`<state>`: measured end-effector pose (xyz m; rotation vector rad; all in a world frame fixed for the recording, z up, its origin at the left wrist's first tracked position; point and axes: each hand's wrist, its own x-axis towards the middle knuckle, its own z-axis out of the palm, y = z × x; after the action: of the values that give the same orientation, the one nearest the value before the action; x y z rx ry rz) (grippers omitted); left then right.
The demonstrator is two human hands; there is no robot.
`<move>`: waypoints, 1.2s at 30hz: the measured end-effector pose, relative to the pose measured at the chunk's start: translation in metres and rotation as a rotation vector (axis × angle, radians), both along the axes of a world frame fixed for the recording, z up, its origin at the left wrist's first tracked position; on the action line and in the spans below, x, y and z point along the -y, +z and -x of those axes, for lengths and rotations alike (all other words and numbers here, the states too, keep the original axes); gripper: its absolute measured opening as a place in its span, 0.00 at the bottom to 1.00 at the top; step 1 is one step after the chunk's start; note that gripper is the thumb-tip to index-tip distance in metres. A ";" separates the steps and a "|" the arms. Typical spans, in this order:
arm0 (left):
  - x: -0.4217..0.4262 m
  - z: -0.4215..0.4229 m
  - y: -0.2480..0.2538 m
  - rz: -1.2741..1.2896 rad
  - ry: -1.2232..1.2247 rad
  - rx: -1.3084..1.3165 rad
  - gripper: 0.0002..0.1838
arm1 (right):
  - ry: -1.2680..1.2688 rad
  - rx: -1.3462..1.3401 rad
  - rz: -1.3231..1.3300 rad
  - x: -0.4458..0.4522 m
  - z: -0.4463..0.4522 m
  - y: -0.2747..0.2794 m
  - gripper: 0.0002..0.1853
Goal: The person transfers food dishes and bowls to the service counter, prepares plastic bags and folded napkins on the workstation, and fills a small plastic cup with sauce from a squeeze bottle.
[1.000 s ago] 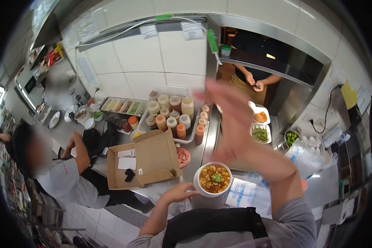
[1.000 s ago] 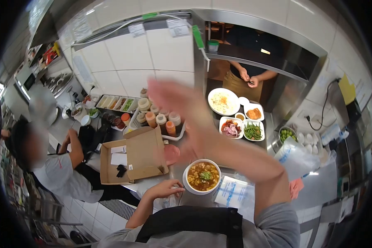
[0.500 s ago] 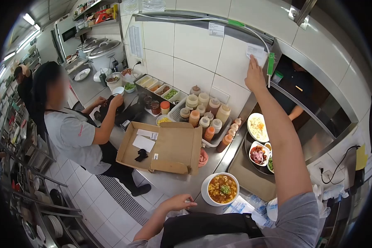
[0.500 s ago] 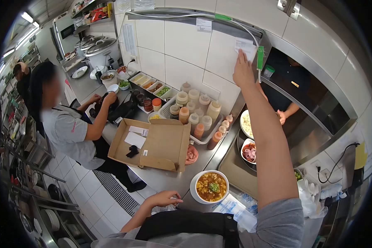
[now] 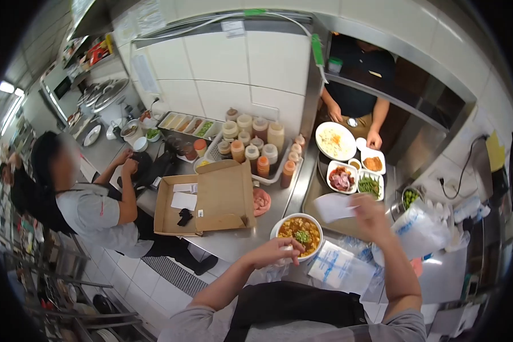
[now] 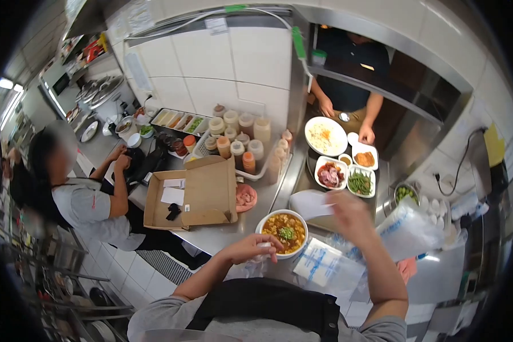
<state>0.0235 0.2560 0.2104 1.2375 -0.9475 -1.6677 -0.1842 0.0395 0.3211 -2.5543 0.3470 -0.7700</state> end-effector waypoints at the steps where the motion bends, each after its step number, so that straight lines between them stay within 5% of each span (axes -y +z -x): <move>1: 0.007 0.009 -0.018 0.034 0.048 0.012 0.16 | -0.157 0.087 -0.116 0.002 0.034 0.005 0.07; 8: 0.059 0.087 0.008 -0.069 -0.131 0.066 0.14 | -0.884 0.724 -0.051 0.019 0.285 0.013 0.06; 12: 0.085 0.153 0.003 -0.074 -0.143 -0.036 0.12 | -1.152 0.914 -0.168 0.026 0.390 -0.014 0.15; 16: 0.095 0.218 -0.011 -0.168 -0.008 -0.161 0.12 | -1.458 0.577 -0.313 0.038 0.468 -0.092 0.23; 20: 0.109 0.261 -0.017 -0.247 -0.011 -0.178 0.13 | -1.223 0.269 -0.350 0.065 0.508 -0.171 0.17; 25: 0.127 0.306 -0.018 -0.285 0.118 -0.201 0.14 | -1.099 0.531 -0.413 0.110 0.456 -0.165 0.11; 28: 0.125 0.327 -0.016 -0.283 0.168 -0.229 0.13 | -1.050 0.627 -0.363 0.145 0.430 -0.161 0.17; 32: 0.114 0.343 -0.024 -0.251 0.204 -0.141 0.13 | -0.997 0.712 -0.735 0.202 0.404 -0.245 0.20; 36: 0.102 0.350 -0.047 -0.321 0.300 -0.103 0.13 | -1.031 0.296 -0.618 0.214 0.401 -0.326 0.26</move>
<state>-0.3263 0.1536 0.1631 1.4089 -0.4153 -1.6619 -0.5856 -0.1743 -0.0047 -1.5395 1.5652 -1.1157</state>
